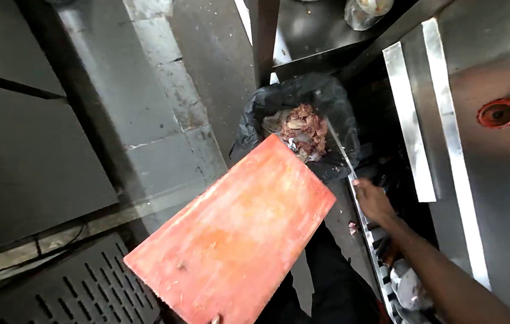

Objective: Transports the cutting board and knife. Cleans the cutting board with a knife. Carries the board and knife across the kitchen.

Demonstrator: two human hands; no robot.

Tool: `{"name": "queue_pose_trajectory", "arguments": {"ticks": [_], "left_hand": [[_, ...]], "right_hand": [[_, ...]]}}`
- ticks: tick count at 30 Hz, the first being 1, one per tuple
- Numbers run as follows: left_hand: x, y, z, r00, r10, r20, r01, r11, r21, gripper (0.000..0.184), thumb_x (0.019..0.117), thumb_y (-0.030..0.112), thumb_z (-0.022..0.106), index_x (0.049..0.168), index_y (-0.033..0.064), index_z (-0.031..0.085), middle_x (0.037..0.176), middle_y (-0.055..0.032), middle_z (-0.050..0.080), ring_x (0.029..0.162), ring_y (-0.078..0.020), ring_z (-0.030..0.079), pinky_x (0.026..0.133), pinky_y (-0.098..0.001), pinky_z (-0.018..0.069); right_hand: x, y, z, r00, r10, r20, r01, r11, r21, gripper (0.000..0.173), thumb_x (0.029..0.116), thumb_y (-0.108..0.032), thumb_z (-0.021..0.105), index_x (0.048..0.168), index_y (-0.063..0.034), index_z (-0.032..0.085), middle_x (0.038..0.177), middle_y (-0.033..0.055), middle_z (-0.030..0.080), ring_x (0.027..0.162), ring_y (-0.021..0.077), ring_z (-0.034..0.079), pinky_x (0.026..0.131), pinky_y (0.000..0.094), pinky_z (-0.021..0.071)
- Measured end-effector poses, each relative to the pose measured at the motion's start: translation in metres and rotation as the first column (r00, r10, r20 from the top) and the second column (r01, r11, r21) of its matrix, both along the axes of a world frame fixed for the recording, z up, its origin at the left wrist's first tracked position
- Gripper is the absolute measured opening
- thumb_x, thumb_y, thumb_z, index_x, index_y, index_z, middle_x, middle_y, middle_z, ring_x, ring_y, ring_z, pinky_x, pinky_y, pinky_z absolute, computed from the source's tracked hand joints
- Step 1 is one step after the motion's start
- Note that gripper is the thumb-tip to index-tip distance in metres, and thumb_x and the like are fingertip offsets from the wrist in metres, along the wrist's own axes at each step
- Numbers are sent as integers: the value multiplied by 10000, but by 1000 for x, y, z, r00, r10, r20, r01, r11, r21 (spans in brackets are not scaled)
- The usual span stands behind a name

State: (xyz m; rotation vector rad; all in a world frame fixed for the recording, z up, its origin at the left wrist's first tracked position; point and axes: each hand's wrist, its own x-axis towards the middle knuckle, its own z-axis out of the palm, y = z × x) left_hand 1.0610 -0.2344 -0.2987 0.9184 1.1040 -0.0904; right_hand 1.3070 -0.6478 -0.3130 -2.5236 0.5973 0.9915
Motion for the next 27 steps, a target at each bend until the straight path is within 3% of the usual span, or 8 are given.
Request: {"name": "queue_pose_trajectory", "arguments": {"ticks": [3,6,10,13,17,21,25,27], "left_hand": [[6,-7,13,990,15,-138,-8,999,53,242,874,-51,511,1089,31,585,833,-57,755,732,-159,746,675,-374,647],[13,-11,17,984,52,-171,-35,994,101,400,785,-26,601,1179,-33,532,866,-116,737,734,-204,743,655,-402,648],[22,-8,29,995,5,-103,5,996,93,473,791,-9,681,1233,-87,529,942,-182,730,802,-255,746,716,-429,649],[24,-10,35,1000,8,-20,-7,998,62,490,789,-17,715,1240,-89,539,957,-188,732,819,-254,747,741,-423,645],[23,-13,41,995,25,96,-26,1000,8,523,753,-31,748,1238,-57,555,980,-171,730,842,-233,738,773,-412,634],[13,-17,43,989,44,144,-41,999,-27,445,737,-55,723,1160,35,618,949,-95,748,824,-180,734,757,-383,631],[6,-15,49,990,-85,117,90,995,-40,695,758,368,864,1312,93,547,1031,-39,731,892,-131,721,802,-339,620],[9,-14,55,983,-142,116,147,989,-30,676,777,313,838,1331,105,512,1012,2,734,881,-86,719,808,-296,615]], "right_hand": [[-12,3,14,978,-43,206,5,983,185,499,1080,-467,375,1208,-38,596,706,134,605,567,302,618,539,538,544],[-43,36,28,943,61,326,-156,949,275,579,987,-575,459,1091,-27,613,636,63,574,485,210,571,450,453,510],[-94,73,34,629,486,606,-681,720,129,482,1045,-405,445,1071,2,701,820,134,717,638,272,704,523,465,578],[-115,95,38,384,610,693,-872,486,54,337,1046,-266,434,1163,-79,689,908,119,736,695,267,725,533,423,587],[-124,108,25,287,568,771,-945,302,129,375,1034,-208,454,1383,-147,579,904,107,672,660,254,663,518,391,552],[-117,107,9,156,505,849,-973,225,45,269,1036,-196,475,1259,-113,600,896,104,655,709,252,659,580,380,563],[-109,106,1,38,481,876,-988,147,-38,208,1044,-204,460,1172,-130,607,783,74,607,632,243,622,520,376,527],[-103,105,0,-18,478,878,-994,89,-68,250,1049,-191,456,1227,-126,620,745,71,598,607,247,614,512,381,518]]}}
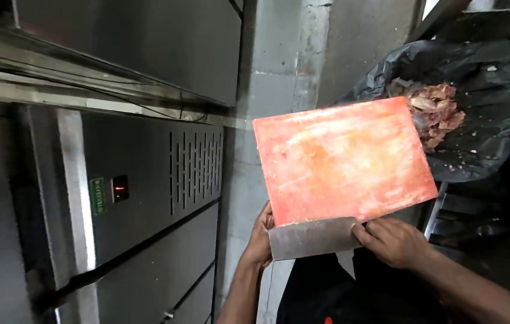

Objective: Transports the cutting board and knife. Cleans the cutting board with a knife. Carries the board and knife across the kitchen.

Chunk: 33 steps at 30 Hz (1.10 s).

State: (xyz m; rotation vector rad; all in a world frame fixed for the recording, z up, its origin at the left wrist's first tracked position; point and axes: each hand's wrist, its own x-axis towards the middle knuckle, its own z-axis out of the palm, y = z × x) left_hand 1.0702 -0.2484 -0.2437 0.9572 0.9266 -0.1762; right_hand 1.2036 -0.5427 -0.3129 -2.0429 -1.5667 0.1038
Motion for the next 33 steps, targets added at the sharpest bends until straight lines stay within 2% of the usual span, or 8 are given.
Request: {"name": "queue_pose_trajectory", "arguments": {"ticks": [9,16,18,20,22,24,28,33], "left_hand": [[-12,2,-8,991,-39,130,47,997,-58,809,664,69,906,1360,166,506,1113,-46,733,936,-130,729,780,-295,624],[-12,-5,-5,999,-4,35,5,1000,-21,788,688,244,914,1364,147,521,1088,-46,729,914,-135,725,787,-324,623],[-16,-9,-6,999,43,13,-43,999,-18,697,658,131,918,1271,107,588,1015,-77,742,851,-171,733,734,-351,630],[-20,-15,-8,997,75,31,-74,997,-33,593,660,-28,849,1195,55,607,989,-97,755,862,-194,741,773,-384,629],[-24,-18,-12,994,53,94,-45,995,-88,754,709,-48,806,1368,49,452,1100,-122,723,967,-218,730,858,-415,618],[-24,-22,-17,990,84,110,-70,990,-122,813,713,-71,786,1421,42,403,1133,-149,711,993,-241,725,875,-432,611],[-23,-34,-22,984,133,117,-112,980,-167,805,721,-66,780,1419,22,389,1146,-161,700,989,-251,725,872,-437,613],[-16,-44,-17,955,295,-17,-295,949,-109,655,630,-115,750,1237,-6,529,1019,-133,735,885,-226,741,775,-415,633]], "right_hand": [[20,-27,-8,992,100,81,-97,994,-45,276,1054,-185,452,1251,-124,634,774,76,608,629,251,611,526,383,510],[23,4,0,992,107,72,-97,987,-128,266,978,-168,502,1166,-112,682,690,60,574,522,238,566,429,361,454],[29,21,11,994,95,50,-84,979,-187,264,948,-162,546,1156,-106,700,692,73,588,511,247,572,418,360,454],[41,47,31,998,22,-67,-42,945,-326,300,916,-120,620,1198,-64,708,752,122,654,569,289,639,476,395,524],[57,76,40,975,-107,-194,-7,861,-509,331,967,-64,616,1294,-46,660,884,179,695,708,356,691,610,472,576],[74,88,3,986,-149,-70,107,904,-414,293,905,-54,660,1196,-82,670,781,154,657,589,344,661,474,468,536],[108,107,-3,963,-263,-66,204,862,-464,245,997,-118,564,1227,-111,649,785,148,661,572,345,650,476,484,514],[65,71,35,980,-40,-194,-36,927,-373,346,932,-67,644,1276,-85,684,813,156,682,643,333,675,532,453,561]]}}
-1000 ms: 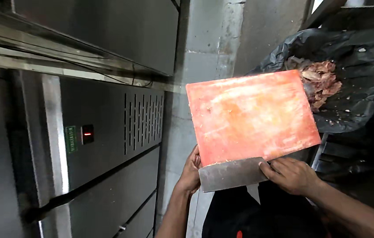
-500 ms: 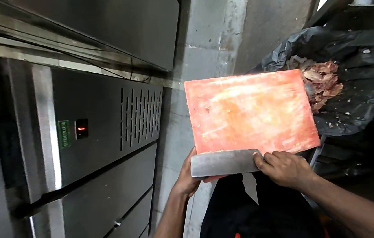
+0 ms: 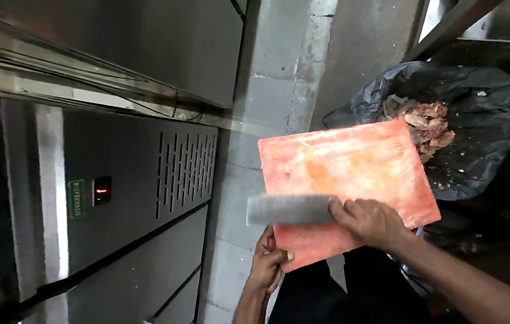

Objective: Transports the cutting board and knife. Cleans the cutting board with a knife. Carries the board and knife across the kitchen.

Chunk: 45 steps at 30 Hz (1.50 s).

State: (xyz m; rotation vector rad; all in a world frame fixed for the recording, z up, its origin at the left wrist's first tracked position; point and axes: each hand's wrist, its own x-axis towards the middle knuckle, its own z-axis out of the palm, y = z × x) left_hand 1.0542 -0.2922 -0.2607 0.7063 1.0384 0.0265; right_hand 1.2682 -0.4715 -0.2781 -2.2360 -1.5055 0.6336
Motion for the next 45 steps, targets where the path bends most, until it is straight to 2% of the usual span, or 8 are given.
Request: {"name": "queue_pose_trajectory", "arguments": {"ticks": [3,7,11,18,29,38,41,45], "left_hand": [[1,-7,4,979,117,-167,-105,991,80,432,590,-194,674,982,-25,611,852,-116,741,766,-198,732,693,-387,630],[-4,-1,-3,1000,6,-4,-6,1000,4,718,650,-118,731,1305,-24,451,1050,-153,724,899,-238,743,777,-423,634],[0,-2,0,999,21,34,-22,999,24,743,663,-129,705,1347,-34,432,1068,-173,719,900,-249,744,766,-423,636],[1,-2,3,997,75,-2,-75,994,78,781,618,-137,686,1353,-45,436,1052,-167,719,882,-238,742,743,-422,637],[1,-3,8,993,117,17,-118,990,77,819,608,-160,681,1377,-45,425,1063,-174,713,881,-240,744,743,-420,638],[5,-4,20,995,80,-63,-71,990,124,803,637,-185,628,1391,-16,408,1081,-139,718,892,-213,741,742,-403,639],[3,-3,20,995,71,-63,-63,989,134,793,652,-189,623,1393,6,418,1082,-101,728,890,-193,744,747,-389,643],[1,2,15,999,45,-20,-42,991,130,766,673,-170,675,1370,38,434,1073,-74,732,894,-166,741,762,-373,642]], "right_hand": [[-30,-29,-25,976,134,173,-157,980,125,382,890,-103,638,1270,-133,661,736,105,628,538,279,608,433,388,480],[0,11,4,997,64,-45,-72,971,-228,362,938,-48,657,1295,-111,650,903,170,702,706,353,702,582,471,585],[39,63,29,978,-104,-182,-3,861,-509,321,1073,-79,441,1366,-91,571,1060,173,690,875,368,712,738,490,576],[-37,23,0,990,-54,128,44,996,76,331,860,-82,682,1188,-120,688,734,118,630,515,273,619,422,391,505],[0,58,8,949,-312,39,314,933,-174,240,961,-131,629,1198,-136,665,793,91,656,557,267,645,470,428,538],[-43,78,50,899,-345,-268,235,899,-369,569,987,-93,531,1541,-204,466,1010,211,696,689,374,704,574,499,579],[-12,50,21,811,-540,-224,394,788,-473,442,1048,-175,506,1490,-196,524,960,164,715,737,374,709,638,545,582],[72,-28,-44,551,-832,-67,573,435,-694,427,1070,-197,451,1495,-157,425,960,266,686,888,479,693,743,659,548]]}}
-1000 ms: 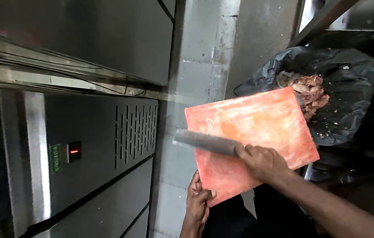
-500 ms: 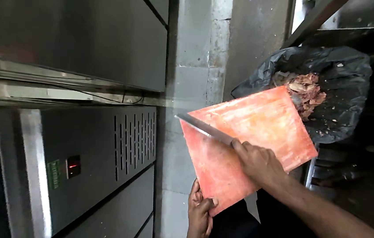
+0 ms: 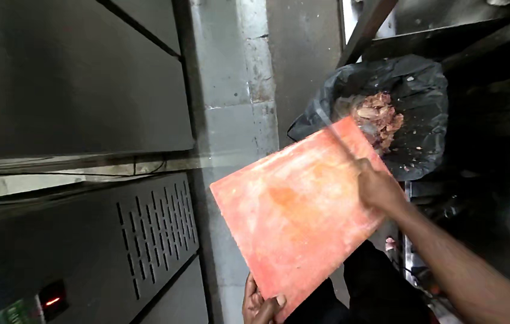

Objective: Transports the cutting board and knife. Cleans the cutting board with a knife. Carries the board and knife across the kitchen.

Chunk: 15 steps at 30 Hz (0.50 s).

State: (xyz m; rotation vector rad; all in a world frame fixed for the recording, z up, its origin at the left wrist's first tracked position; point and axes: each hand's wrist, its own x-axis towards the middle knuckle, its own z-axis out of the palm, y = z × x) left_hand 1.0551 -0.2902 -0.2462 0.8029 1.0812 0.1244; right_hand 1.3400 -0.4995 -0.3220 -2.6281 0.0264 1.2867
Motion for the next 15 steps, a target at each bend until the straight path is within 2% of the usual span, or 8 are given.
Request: {"name": "queue_pose_trajectory", "arguments": {"ticks": [3,4,6,8,10,12,14,15], "left_hand": [[0,-2,-1,1000,4,7,-4,1000,-1,754,671,-210,613,1356,47,434,1072,-59,737,891,-159,743,765,-365,641],[1,-1,-3,1000,0,10,0,1000,4,753,670,-221,588,1353,57,434,1075,-46,741,893,-151,744,770,-359,641],[4,1,-5,1000,1,21,-2,1000,2,742,678,-232,569,1346,65,448,1074,-49,744,893,-155,744,771,-363,640],[3,1,0,1000,10,4,-10,1000,-15,739,684,-224,600,1347,65,452,1073,-69,737,891,-180,744,758,-381,642],[7,2,2,1000,6,13,-6,1000,-14,751,676,-208,642,1348,69,453,1075,-66,738,896,-181,745,761,-382,642],[7,2,3,1000,2,16,-2,1000,6,757,666,-207,647,1345,66,454,1062,-66,742,890,-178,747,758,-378,643],[6,1,4,1000,-22,8,22,999,30,744,669,-209,633,1331,81,457,1055,-44,747,890,-159,746,762,-364,641],[5,2,5,1000,-27,3,27,999,42,731,673,-214,620,1322,89,470,1049,-34,751,890,-150,745,764,-358,640]], "right_hand": [[54,-49,-36,984,-149,95,163,973,-162,423,1056,-203,468,1449,-49,453,1082,339,663,1026,547,657,808,707,518],[59,-54,-35,976,-168,140,191,967,-172,407,1061,-211,457,1435,-50,457,1071,336,665,1022,545,660,807,699,520],[44,-48,-17,958,-171,230,195,977,-86,389,1072,-207,449,1440,-81,458,959,317,675,910,530,682,743,687,533],[-3,-23,18,966,-112,232,96,992,76,425,1051,-174,493,1473,-126,470,863,260,687,784,477,694,675,662,552],[-55,12,51,980,28,199,-76,968,238,463,1029,-151,511,1493,-143,494,877,185,698,750,402,698,659,598,571],[-102,45,75,969,174,178,-232,891,389,459,1005,-129,537,1463,-160,552,939,162,716,727,366,710,627,549,593],[-128,65,85,932,266,247,-354,819,452,476,950,-92,594,1422,-154,590,909,163,705,624,336,694,532,503,587],[-127,68,85,922,291,254,-379,813,443,450,947,-95,594,1394,-155,600,893,153,700,611,325,693,520,490,586]]}}
